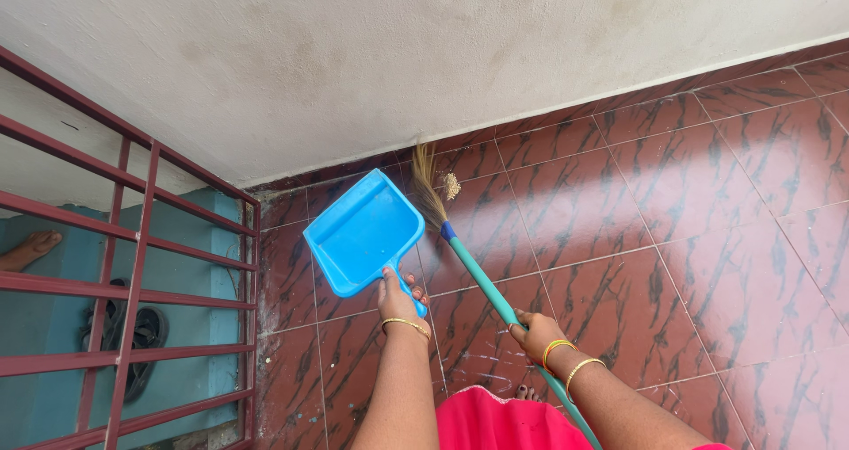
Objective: The person uses a broom to sweep debris into a blue dustpan on a tiled floor.
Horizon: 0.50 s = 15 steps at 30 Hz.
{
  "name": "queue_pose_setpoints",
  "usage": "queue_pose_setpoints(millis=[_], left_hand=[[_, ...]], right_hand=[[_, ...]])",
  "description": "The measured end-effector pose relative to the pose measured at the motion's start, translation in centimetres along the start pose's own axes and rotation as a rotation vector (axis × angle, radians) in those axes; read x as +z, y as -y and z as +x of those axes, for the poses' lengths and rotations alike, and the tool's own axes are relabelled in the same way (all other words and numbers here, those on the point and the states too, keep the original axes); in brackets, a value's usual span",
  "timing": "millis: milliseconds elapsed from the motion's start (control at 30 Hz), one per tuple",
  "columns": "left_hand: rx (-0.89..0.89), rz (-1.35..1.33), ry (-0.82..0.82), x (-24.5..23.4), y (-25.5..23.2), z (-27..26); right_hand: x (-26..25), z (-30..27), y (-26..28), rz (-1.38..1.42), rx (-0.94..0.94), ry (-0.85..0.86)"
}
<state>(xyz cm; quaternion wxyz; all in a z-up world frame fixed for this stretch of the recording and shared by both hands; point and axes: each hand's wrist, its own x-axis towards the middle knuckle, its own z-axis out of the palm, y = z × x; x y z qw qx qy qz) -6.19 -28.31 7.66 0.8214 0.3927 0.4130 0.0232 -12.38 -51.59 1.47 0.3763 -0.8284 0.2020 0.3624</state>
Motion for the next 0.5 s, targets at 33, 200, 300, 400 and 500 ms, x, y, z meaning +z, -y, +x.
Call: queue_pose_setpoints(millis=[33,200,300,400,500], left_hand=[[0.001,0.0,0.001,0.0,-0.1,0.0],[0.008,-0.007,-0.013,-0.1,-1.1,-0.1],[-0.002,-0.016,-0.024,-0.3,-1.9,-0.1],[0.027,-0.046,-0.015,-1.2,-2.5,0.2],[0.045,-0.071,-0.044,-2.3,-3.1,0.8]], right_hand=[[0.0,0.0,0.4,0.01,0.013,0.021],[0.2,-0.7,1.9,-0.032,-0.051,0.05],[1.3,-0.7,2.8,-0.114,-0.142,0.075],[3.5,0.0,4.0,-0.183,-0.151,0.138],[6.2,0.5,5.2,-0.408,-0.286,0.129]])
